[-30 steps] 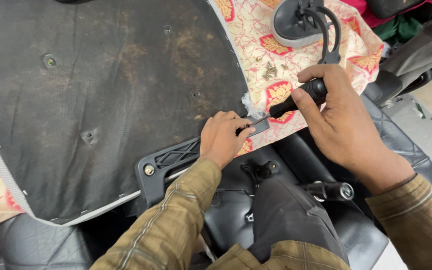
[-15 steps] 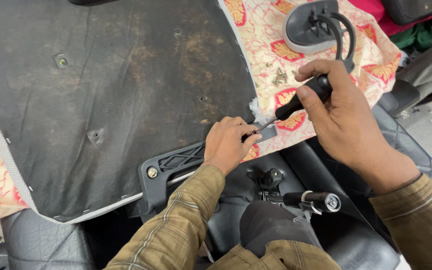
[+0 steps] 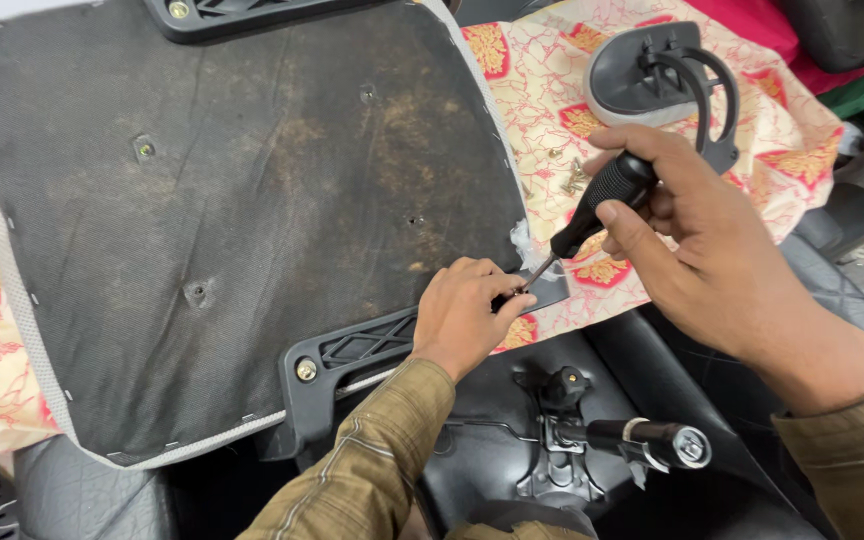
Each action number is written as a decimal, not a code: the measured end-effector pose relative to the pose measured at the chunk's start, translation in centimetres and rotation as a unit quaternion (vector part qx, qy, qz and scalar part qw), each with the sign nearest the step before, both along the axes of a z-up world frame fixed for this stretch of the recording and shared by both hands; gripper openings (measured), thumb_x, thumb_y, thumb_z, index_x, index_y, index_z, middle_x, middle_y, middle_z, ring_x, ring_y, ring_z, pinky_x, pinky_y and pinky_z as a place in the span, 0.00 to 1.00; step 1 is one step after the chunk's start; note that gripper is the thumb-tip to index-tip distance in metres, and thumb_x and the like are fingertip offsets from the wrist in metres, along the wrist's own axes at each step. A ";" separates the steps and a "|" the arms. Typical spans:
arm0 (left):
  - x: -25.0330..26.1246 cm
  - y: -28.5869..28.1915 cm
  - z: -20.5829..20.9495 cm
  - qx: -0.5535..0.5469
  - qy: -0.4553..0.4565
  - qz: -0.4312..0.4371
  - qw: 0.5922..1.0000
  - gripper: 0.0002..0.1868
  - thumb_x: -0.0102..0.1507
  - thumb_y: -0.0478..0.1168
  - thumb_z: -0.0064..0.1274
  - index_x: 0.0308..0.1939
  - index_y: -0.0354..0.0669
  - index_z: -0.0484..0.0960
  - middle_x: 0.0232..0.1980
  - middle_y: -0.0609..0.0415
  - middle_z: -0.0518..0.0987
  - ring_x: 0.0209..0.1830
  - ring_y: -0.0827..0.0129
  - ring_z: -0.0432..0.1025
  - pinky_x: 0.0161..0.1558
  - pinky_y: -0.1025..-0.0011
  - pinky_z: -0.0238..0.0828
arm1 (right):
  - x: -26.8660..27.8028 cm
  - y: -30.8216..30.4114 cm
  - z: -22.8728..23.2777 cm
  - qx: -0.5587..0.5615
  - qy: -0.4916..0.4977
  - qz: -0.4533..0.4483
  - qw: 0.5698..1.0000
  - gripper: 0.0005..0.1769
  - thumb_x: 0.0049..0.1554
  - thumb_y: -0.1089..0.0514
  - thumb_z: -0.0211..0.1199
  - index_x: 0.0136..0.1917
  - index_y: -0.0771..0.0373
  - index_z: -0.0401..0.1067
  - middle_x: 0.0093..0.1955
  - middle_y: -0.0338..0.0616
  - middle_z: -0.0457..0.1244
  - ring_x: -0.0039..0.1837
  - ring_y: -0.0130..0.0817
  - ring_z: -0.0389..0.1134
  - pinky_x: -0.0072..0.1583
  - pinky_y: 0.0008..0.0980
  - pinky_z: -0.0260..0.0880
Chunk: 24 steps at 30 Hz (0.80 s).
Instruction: The person attaches black plastic brackets to the underside of a chair seat using a screwdriver and screws. They align the brackets, insert screws, and tighten them to secure the components to the seat base.
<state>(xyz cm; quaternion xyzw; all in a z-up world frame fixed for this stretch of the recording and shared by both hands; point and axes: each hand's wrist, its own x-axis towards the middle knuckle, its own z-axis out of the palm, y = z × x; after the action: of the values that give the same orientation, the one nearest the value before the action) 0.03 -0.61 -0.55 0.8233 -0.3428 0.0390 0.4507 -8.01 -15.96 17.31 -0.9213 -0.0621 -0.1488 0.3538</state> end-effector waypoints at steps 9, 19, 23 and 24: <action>-0.2 0.1 0.8 0.018 0.012 0.003 1.000 0.10 0.59 0.50 0.62 0.38 0.53 0.89 0.35 0.60 0.79 0.44 0.64 0.73 0.47 0.64 0.67 | -1.4 1.1 -0.5 -0.089 -0.059 -0.035 0.994 0.20 0.54 0.60 0.73 0.59 0.61 0.74 0.50 0.45 0.65 0.47 0.33 0.69 0.50 0.31 0.69; -0.1 -0.1 0.4 -0.005 -0.022 -0.007 1.000 0.08 0.60 0.48 0.62 0.37 0.52 0.89 0.36 0.62 0.81 0.46 0.64 0.73 0.47 0.63 0.66 | -3.1 1.1 0.7 -0.075 -0.026 -0.007 0.997 0.27 0.53 0.63 0.66 0.67 0.63 0.70 0.55 0.47 0.68 0.52 0.34 0.72 0.53 0.32 0.71; -0.2 0.1 0.5 0.009 -0.004 -0.004 1.000 0.09 0.60 0.48 0.62 0.38 0.52 0.89 0.35 0.62 0.80 0.44 0.65 0.73 0.47 0.64 0.66 | -2.5 1.0 -0.1 -0.048 -0.066 -0.043 0.996 0.20 0.53 0.59 0.72 0.56 0.65 0.71 0.44 0.43 0.68 0.44 0.30 0.71 0.48 0.29 0.71; -0.2 0.0 0.7 0.013 0.004 -0.006 1.000 0.09 0.60 0.49 0.62 0.38 0.52 0.89 0.34 0.62 0.80 0.44 0.65 0.73 0.46 0.64 0.66 | -2.4 1.1 -0.4 -0.064 -0.054 -0.098 0.992 0.20 0.52 0.56 0.74 0.53 0.66 0.71 0.42 0.43 0.67 0.43 0.31 0.69 0.46 0.30 0.69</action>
<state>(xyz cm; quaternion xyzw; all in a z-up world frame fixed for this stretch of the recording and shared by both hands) -0.13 -0.58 0.12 0.8271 -0.3465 0.0284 0.4416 -10.36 -14.83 16.88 -0.9343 -0.0004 -0.2278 0.2742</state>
